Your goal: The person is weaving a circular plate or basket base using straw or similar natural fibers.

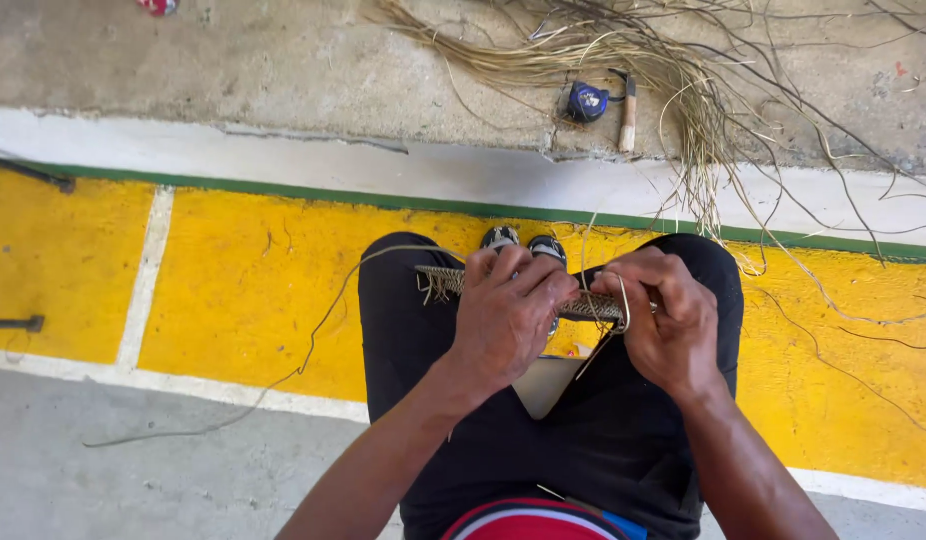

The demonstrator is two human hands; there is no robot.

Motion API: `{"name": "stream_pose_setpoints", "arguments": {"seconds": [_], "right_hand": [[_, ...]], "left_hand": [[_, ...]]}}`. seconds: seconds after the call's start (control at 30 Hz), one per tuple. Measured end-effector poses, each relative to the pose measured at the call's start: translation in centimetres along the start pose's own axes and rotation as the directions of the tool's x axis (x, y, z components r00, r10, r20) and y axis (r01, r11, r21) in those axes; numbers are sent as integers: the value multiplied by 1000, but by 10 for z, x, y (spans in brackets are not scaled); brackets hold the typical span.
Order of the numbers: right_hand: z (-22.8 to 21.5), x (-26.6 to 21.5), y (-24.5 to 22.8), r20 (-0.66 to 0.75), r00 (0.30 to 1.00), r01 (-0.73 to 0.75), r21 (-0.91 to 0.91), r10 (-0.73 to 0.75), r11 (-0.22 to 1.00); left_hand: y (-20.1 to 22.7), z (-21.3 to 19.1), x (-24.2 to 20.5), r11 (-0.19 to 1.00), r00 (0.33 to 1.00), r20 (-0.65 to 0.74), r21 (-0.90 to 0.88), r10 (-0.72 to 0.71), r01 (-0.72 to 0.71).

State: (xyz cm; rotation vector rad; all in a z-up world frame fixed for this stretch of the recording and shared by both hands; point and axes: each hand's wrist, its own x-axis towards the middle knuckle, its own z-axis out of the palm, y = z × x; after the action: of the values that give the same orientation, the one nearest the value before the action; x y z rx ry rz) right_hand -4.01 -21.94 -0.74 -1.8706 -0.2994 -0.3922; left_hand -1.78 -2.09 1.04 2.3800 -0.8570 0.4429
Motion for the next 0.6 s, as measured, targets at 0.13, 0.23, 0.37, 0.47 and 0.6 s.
{"name": "stream_pose_setpoints", "arguments": {"seconds": [0.13,0.23,0.37,0.47,0.6], "right_hand": [[-27,13,-8,116,993,4,-41,1,999],[-39,33,6,264,959,-111,17,103,994],[-14,48,31,316,886,-415,216,339,884],[8,51,34,294,952,-206,392,90,897],[17,106,0,-27,984,174,-118,-178,978]], "left_hand": [[-1,8,-1,999,999,-41,-33,-14,12],[-2,10,0,1000,997,-76,-2,27,-28],[0,10,-1,997,997,-66,58,50,-46],[-3,7,-2,997,994,-75,40,74,-71],[-1,4,-1,993,992,-33,10,120,-120]]}}
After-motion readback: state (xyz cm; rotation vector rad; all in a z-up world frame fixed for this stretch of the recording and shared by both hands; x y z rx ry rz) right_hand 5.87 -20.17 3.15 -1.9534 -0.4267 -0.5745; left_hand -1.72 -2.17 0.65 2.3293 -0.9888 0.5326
